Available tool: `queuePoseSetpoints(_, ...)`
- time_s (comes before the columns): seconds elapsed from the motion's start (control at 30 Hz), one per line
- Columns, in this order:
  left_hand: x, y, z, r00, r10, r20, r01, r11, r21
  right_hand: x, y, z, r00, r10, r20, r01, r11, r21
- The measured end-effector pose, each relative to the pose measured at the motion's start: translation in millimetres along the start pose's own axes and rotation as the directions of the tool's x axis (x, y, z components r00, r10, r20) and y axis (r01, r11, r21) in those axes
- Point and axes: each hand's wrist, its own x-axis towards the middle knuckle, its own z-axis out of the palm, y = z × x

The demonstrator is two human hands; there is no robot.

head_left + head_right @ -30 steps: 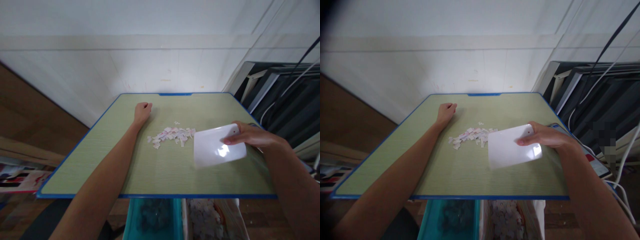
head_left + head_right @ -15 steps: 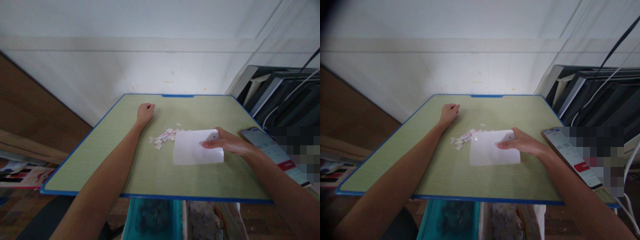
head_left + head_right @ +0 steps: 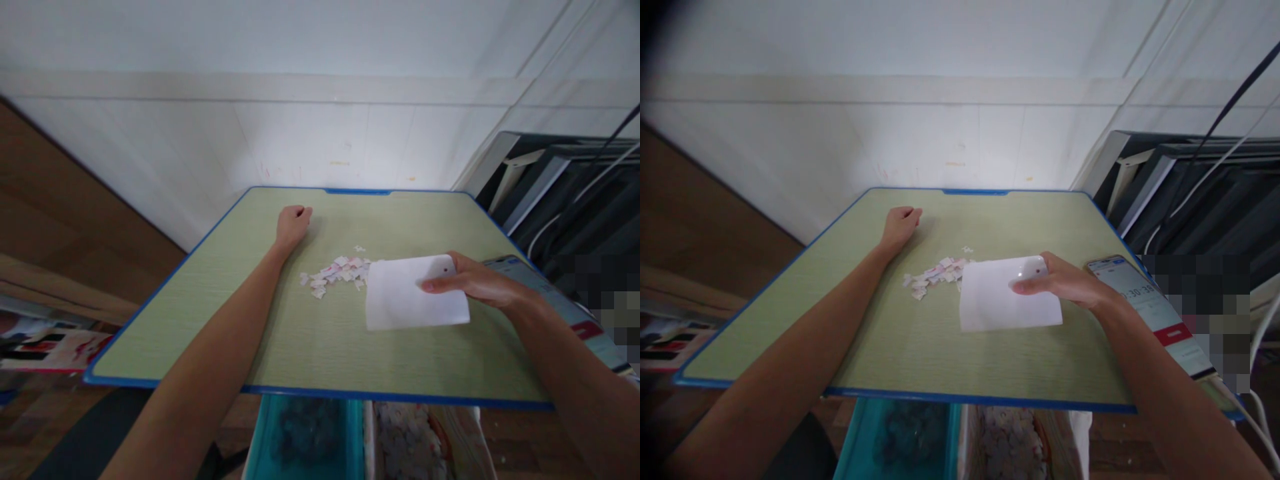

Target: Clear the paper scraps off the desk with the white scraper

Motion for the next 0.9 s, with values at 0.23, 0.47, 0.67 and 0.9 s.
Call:
queuePoseSetpoints(0.23,-1.8,2.1,-0.1,1.000,-0.024,-0.007,0.024,1.000,-0.019,8.5,-5.5,26.7,0.998,-0.016,0.062,0.014,0.999,0.036)
queuePoseSetpoints(0.47,-0.9,1.7,-0.2,1.000,-0.013,0.001,0.013,1.000,-0.009,11.0,-8.0,59.7,0.989,-0.070,0.130,0.061,0.996,0.071)
queuePoseSetpoints(0.67,-1.3,0.9,0.5,1.000,-0.013,-0.006,0.013,1.000,-0.028,6.8,-1.1,81.2,0.977,-0.098,0.187,0.079,0.991,0.107)
queuePoseSetpoints(0.9,-2.7,1.9,-0.1,1.000,-0.013,-0.006,0.013,1.000,-0.028,5.7,2.8,81.8,0.988,-0.128,0.084,0.116,0.984,0.136)
